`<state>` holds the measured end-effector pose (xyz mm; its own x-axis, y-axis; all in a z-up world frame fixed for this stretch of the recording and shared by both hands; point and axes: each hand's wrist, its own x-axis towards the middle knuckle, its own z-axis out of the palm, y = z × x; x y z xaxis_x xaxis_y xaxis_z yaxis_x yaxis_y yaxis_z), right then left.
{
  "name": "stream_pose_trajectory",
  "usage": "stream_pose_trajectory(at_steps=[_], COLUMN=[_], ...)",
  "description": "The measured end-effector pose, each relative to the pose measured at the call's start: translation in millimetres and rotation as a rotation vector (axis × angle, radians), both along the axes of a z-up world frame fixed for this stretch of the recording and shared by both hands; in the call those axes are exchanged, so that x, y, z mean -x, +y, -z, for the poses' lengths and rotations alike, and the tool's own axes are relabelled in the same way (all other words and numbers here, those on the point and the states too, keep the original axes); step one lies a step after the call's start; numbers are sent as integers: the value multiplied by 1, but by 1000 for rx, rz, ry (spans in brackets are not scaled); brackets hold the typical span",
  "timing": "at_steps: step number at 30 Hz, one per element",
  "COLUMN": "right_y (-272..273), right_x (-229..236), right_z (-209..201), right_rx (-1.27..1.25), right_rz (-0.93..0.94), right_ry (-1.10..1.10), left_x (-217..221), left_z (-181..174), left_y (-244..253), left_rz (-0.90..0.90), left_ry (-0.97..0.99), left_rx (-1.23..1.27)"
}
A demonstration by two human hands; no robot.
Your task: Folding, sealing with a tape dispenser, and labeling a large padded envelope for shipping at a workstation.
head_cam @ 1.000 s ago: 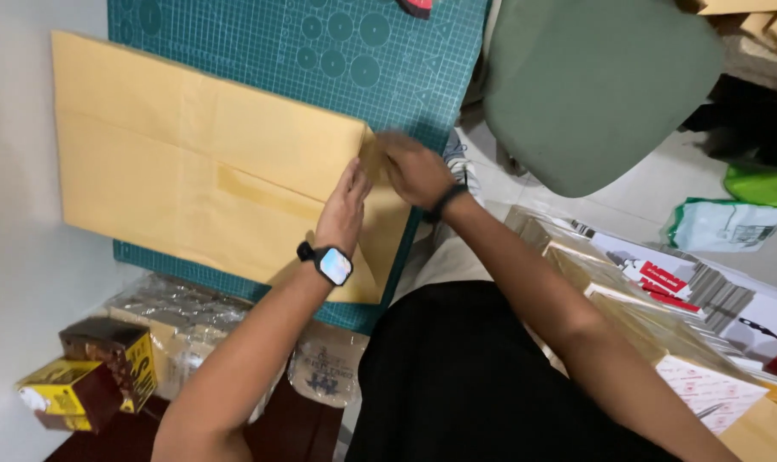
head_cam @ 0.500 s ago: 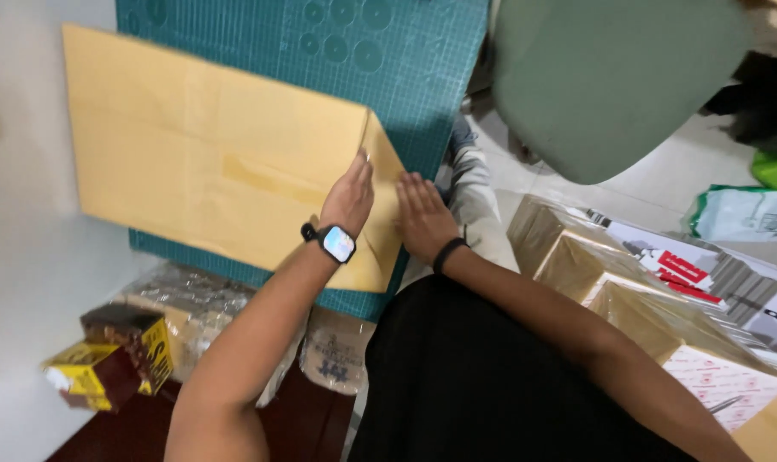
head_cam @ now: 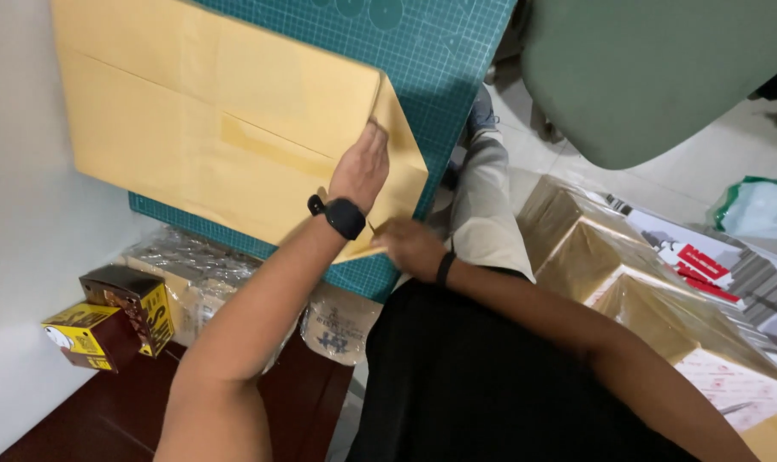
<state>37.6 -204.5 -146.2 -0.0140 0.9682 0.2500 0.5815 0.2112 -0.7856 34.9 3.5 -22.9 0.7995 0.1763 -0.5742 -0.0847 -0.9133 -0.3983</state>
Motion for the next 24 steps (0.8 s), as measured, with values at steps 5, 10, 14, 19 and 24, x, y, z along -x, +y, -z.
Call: stream_pose_trajectory(at_steps=[5,10,14,19,24], right_y=[64,95,107,99,100], right_x=[-44,-18,-35,-17,-22], right_z=[-33,10,18,4,-9], right_rx=[107,328,365,428,475], right_rz=[-53,83,132,135,193], right_ry=[271,112,122,208,275], left_x=[-8,-20,-51,-32,-34], left_z=[-28,-53,-82,-68,-85], left_y=[1,2,3,-9,-4], left_rz=[46,9,-127,-187,-20], left_ry=[50,207,424,535,481], left_rx=[-8,47,151,91,-11])
